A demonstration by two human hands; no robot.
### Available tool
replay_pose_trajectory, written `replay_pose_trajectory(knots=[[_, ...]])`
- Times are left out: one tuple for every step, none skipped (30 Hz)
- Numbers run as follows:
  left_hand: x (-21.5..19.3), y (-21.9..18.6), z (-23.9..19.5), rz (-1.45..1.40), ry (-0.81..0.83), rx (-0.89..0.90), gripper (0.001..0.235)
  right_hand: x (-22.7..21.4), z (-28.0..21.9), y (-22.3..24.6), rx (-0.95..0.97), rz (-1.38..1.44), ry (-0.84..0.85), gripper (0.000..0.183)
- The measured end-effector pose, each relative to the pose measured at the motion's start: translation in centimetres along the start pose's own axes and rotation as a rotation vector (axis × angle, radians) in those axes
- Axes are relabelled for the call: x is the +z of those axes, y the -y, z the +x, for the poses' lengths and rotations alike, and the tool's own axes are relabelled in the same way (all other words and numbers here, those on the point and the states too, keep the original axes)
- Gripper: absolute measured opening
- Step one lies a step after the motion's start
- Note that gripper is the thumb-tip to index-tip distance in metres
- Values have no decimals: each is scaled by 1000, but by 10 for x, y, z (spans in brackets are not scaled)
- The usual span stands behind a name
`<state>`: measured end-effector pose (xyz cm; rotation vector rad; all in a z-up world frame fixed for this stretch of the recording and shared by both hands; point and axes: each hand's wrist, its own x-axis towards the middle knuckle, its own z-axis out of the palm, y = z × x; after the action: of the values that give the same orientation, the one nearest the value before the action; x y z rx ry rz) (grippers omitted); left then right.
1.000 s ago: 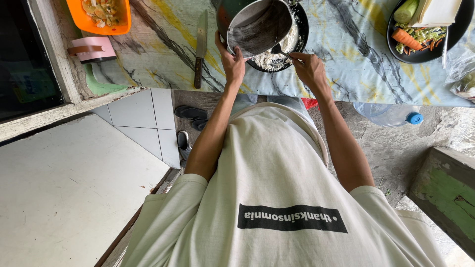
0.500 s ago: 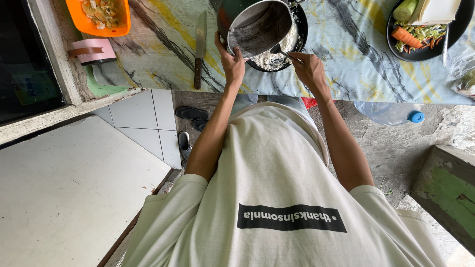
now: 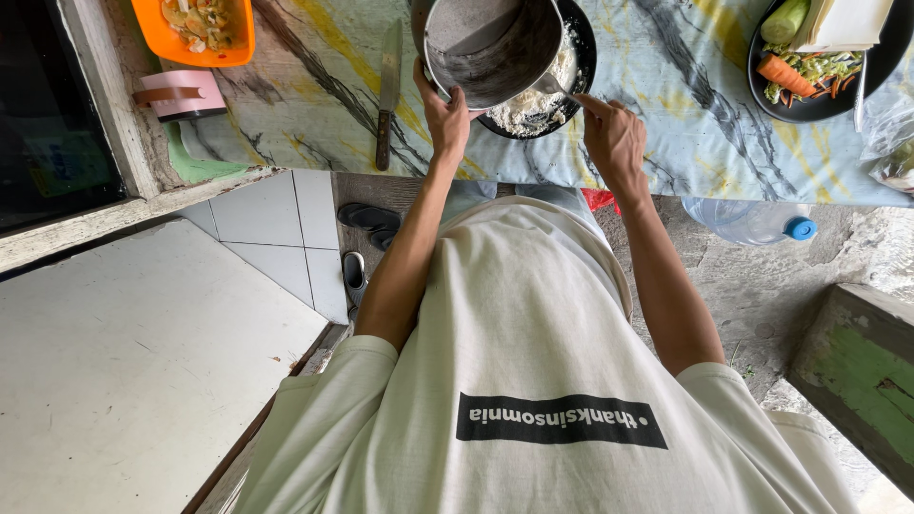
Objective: The person pours water from a metal pot into a bowl containing white powder, then uses a spoon to stir the mixture into a smooth batter. They add a powdered seasoning from a small packet and continue mixing until the batter is uniform.
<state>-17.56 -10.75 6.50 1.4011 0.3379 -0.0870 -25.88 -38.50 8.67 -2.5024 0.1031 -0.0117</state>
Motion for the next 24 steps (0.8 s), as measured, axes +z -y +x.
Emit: replay_pose_trajectory(knots=[[1, -4, 1, -4, -3, -22, 77, -3, -1, -1, -13, -53, -28, 26], [1, -8, 3, -8, -7, -43, 77, -6, -1, -1, -26, -107, -56, 25], [1, -12, 5, -13, -10, -65, 77, -9, -1, -2, -38, -135, -80, 25], [1, -15, 8, -7, -8, -96, 78, -12, -1, -2, -49, -163, -104, 26], [0, -18, 11, -2, -5, -126, 78, -15, -1, -3, -61, -192, -128, 26], [-1, -21, 14, 3, -2, -157, 78, -17, 1, -3, -37, -186, -123, 26], [-2, -24, 18, 6, 9, -158, 78, -19, 2, -3, -14, -179, -118, 26], [-4, -27, 22, 9, 21, -159, 78, -20, 4, -4, 10, -172, -112, 25], [-5, -29, 26, 10, 34, -160, 78, -19, 6, -5, 21, -175, -111, 26], [-5, -32, 31, -28, 27, -201, 77, -18, 10, -6, 32, -178, -110, 26], [-5, -34, 35, -66, 20, -244, 76, -15, 12, -8, 44, -181, -107, 27], [-6, -37, 38, -104, 13, -286, 75, -11, 15, -9, 72, -143, -74, 28], [-7, -40, 43, -103, 5, -302, 74, -4, 19, -9, 100, -103, -40, 28], [-8, -45, 49, -102, -2, -318, 73, 4, 22, -8, 128, -64, -7, 29], [-8, -49, 53, -101, -7, -332, 72, 13, 27, -7, 135, -13, 13, 28], [-10, -53, 58, -100, -18, -329, 75, 22, 31, -4, 142, 38, 32, 27], [-10, -57, 63, -98, -25, -329, 77, 30, 31, -3, 152, 87, 51, 25], [-12, -60, 67, -97, -33, -330, 79, 37, 28, 0, 142, 86, 56, 25], [-15, -63, 72, -91, -38, -335, 76, 43, 26, 2, 129, 86, 62, 24], [-18, -65, 80, -85, -42, -340, 74, 46, 23, 4, 117, 85, 68, 23], [-24, -67, 87, -79, -51, -346, 71, 46, 19, 5, 103, 71, 96, 23], [-29, -67, 92, -89, -51, -346, 71, 44, 13, 5, 89, 56, 125, 24], [-33, -66, 99, -101, -48, -347, 70, 39, 9, 3, 75, 38, 150, 25], [-36, -63, 108, -113, -45, -348, 69, 31, 5, 0, 81, 22, 155, 26]])
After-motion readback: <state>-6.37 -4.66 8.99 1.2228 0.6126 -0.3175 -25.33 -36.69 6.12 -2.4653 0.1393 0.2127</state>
